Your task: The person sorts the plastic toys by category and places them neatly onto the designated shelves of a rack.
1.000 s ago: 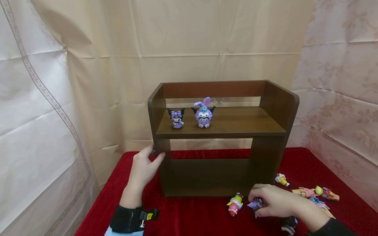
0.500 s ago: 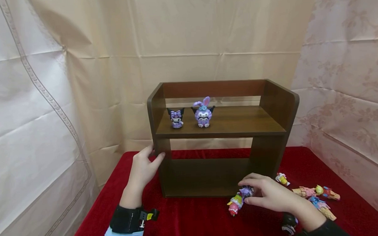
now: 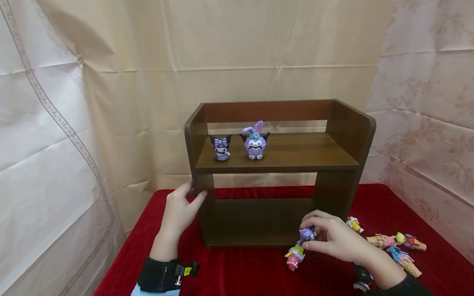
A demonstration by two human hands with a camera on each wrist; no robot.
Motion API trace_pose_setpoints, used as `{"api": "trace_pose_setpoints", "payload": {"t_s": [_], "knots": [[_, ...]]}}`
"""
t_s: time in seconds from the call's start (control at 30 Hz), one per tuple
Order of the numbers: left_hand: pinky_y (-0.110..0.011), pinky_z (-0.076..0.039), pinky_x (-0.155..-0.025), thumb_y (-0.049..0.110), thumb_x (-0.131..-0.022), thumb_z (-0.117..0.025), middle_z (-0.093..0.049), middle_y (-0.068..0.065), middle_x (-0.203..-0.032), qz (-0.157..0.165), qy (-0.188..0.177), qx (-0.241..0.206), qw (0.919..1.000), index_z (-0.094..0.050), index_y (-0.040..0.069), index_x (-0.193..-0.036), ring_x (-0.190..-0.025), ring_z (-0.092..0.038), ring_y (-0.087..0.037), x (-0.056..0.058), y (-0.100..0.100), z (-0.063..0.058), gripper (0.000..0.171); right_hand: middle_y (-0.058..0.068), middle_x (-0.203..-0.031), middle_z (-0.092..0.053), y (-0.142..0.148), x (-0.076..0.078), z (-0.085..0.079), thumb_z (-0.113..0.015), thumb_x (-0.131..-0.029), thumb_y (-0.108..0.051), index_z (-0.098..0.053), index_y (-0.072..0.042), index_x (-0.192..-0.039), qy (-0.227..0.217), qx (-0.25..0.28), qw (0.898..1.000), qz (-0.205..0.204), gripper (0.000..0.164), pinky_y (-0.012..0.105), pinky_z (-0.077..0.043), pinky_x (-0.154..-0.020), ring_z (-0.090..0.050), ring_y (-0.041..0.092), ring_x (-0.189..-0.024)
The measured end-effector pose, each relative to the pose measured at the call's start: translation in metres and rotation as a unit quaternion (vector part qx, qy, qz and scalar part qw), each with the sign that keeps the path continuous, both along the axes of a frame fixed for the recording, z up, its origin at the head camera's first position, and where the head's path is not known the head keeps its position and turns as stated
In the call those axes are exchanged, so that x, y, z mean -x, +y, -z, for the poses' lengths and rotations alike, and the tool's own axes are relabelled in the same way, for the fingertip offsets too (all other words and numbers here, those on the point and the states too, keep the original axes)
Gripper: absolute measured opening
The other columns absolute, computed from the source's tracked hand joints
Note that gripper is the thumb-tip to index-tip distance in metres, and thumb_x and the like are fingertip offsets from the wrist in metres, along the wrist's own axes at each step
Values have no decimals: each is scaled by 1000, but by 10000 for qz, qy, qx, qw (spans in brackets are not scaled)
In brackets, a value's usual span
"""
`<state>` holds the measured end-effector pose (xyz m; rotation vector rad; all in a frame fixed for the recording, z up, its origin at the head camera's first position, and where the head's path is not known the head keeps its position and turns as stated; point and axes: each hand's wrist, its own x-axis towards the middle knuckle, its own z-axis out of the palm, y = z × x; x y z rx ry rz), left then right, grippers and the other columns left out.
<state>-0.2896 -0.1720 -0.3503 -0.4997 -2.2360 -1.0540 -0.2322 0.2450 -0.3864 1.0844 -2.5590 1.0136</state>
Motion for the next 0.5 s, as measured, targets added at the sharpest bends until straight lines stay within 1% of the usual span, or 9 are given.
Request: {"api": "trace_pose_setpoints", "payload": {"t_s": [0.13,0.3,0.5], "knots": [[-44,-56,-78,25,-86,-72,-67,-7,-112,-16,-2,11,10000,-62,17,-123,-100,-61,-18,0,0,0,39,-3,-113,-55,-1,0,-1,-76,-83,-33,-61,-26,-108,-26,123,9999,-55,30,28,-57,-62,-57,12,-82],[-45,-56,-77,25,-86,-72,-67,-7,-111,-13,-9,-2,10000,-62,16,-123,-100,-61,-17,-1,0,0,39,0,-116,-55,-4,-1,-3,-77,-81,-32,-62,-26,-109,-307,354,9989,-50,32,31,-58,-67,-58,15,-87],[-40,-57,-76,25,-86,-72,-68,-5,-110,-28,3,18,10000,-62,18,-122,-100,-61,-16,-2,0,-1,38,2,-116,-56,-6,-3,-8,-77,-82,-27,-63,-22,-111,-399,729,9965,-117,32,32,-58,-68,-61,19,-87]]}}
